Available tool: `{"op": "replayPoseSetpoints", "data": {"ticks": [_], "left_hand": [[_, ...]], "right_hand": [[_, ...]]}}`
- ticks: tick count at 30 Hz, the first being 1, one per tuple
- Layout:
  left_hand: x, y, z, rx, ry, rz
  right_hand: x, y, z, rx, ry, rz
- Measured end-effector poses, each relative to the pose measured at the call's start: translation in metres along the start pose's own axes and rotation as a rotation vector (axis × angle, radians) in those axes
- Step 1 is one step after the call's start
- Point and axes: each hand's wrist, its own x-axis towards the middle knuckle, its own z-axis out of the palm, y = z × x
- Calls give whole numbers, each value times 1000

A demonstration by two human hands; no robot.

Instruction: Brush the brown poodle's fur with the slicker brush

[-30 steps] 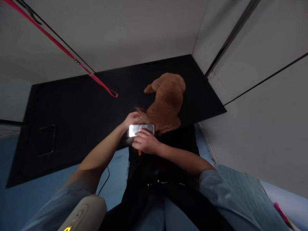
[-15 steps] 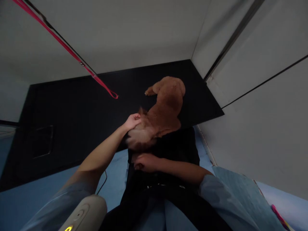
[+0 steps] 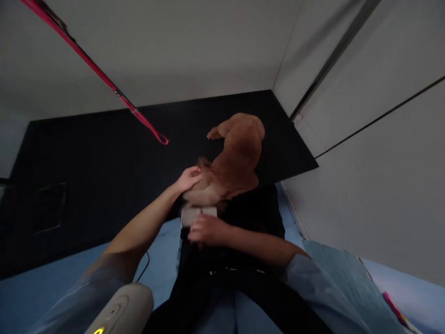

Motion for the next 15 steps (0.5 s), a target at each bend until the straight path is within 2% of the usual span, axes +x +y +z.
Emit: {"op": "replayPoseSetpoints", "data": {"ticks": [2,3,6,8,10,12,15], "left_hand": [[3,14,-8,121,-45,32],[7,24,-12,226,-35,75],[24,57,-16,543,40,299],[36,71,-7,590,-23,369],[44,73,5,524,-111,287],[47,63,15,404,-123,164],[47,43,15,206,-147,59]], "right_hand": [[4,15,-8,-71,148,113],[5,22,-9,-88,172,142],[3,27,0,-74,98,130],[-2,22,10,-41,51,142],[-9,11,16,-4,37,174],[-15,-2,20,68,9,183],[-22,-26,29,316,-102,151]]}}
